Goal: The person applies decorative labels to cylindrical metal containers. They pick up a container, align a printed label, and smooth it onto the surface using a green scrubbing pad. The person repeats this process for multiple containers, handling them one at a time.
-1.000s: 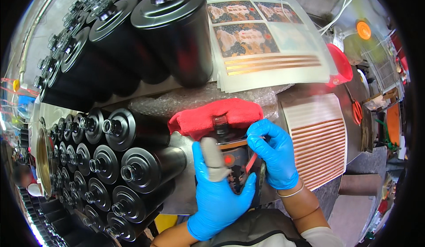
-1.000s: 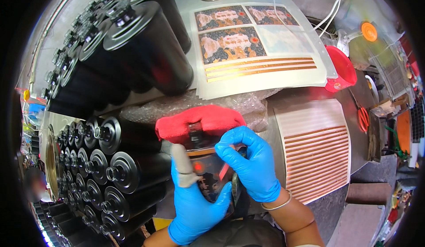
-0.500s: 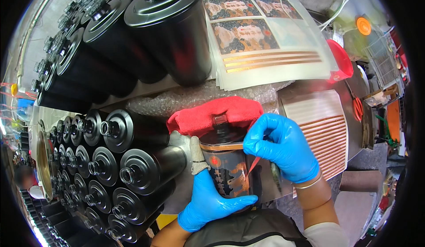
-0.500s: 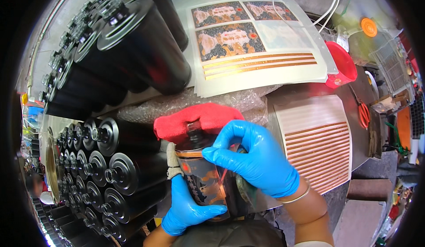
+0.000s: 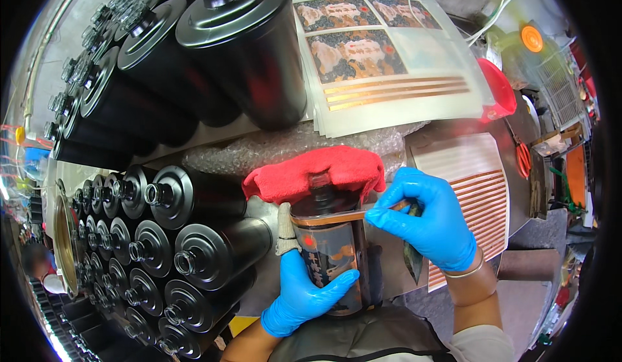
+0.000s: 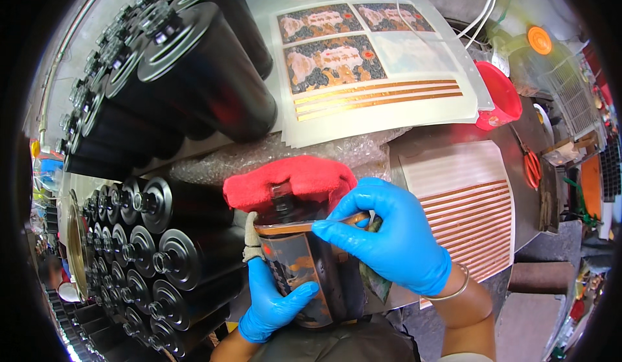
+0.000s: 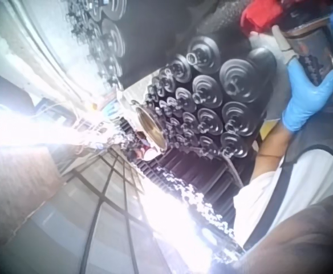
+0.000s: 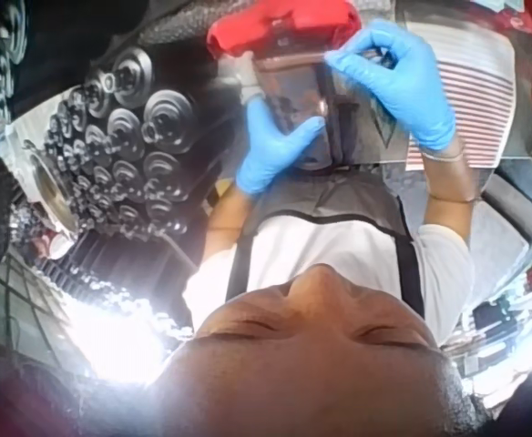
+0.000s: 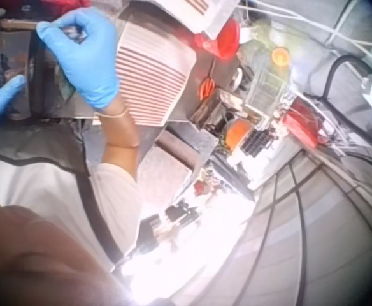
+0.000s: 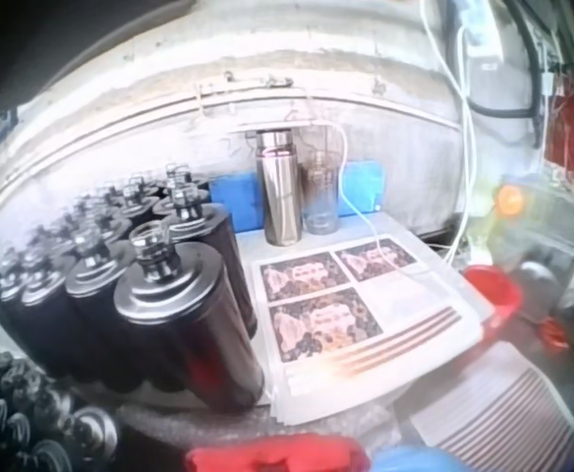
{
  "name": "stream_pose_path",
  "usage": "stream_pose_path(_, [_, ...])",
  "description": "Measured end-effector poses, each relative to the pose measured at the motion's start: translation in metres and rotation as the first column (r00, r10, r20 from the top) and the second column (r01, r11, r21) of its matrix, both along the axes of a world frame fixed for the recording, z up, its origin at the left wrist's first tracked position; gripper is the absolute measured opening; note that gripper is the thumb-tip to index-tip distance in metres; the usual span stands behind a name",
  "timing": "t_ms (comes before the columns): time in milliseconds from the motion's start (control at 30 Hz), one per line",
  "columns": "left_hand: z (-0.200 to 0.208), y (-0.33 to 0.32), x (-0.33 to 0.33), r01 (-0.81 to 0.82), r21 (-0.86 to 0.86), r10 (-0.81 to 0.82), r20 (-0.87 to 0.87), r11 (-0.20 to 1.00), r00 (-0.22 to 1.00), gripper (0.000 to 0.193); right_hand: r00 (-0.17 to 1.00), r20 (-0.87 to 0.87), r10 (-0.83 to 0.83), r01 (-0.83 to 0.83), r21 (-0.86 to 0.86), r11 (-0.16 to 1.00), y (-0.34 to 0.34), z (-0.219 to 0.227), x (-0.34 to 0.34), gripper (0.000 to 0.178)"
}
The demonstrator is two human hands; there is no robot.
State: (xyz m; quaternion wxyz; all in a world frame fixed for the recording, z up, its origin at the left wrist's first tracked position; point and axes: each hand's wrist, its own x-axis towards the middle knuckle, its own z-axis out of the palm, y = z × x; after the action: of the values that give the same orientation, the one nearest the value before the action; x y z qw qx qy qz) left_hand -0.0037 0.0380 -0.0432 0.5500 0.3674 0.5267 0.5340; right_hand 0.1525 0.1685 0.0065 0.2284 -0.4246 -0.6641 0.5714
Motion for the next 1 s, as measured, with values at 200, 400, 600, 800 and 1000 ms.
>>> stream_pose_path(200, [-0.016,-0.004,-0.004,0.015,-0.006,-0.014,0.088,1.000,0.996,0.112,0.995,-0.080,-0.060,0.078,0.255,0.964,-0.013,-0.005,0.001,0.011])
stream_pose_path(400, [-0.015,-0.001,-0.004,0.004,0.026,-0.006,0.084,1.000,0.996,0.112,0.986,-0.087,-0.146,0.159,0.177,0.971,-0.008,-0.017,0.000,0.009])
stream_pose_path(600, [0.003,0.001,-0.006,-0.028,0.032,0.031,-0.100,0.999,0.994,0.105,0.975,-0.156,-0.156,0.175,0.110,0.978,-0.007,-0.032,0.004,0.010])
stream_pose_path(800, [0.021,-0.002,-0.003,0.043,0.124,0.050,-0.658,0.991,0.752,0.084,0.963,-0.190,-0.190,0.203,0.046,0.978,-0.010,-0.040,0.004,0.008])
stream_pose_path(1000, [0.043,0.012,0.028,-0.021,0.075,0.075,-0.851,0.997,0.520,0.072,0.935,-0.275,-0.223,0.184,-0.159,0.970,-0.008,-0.046,0.003,0.010])
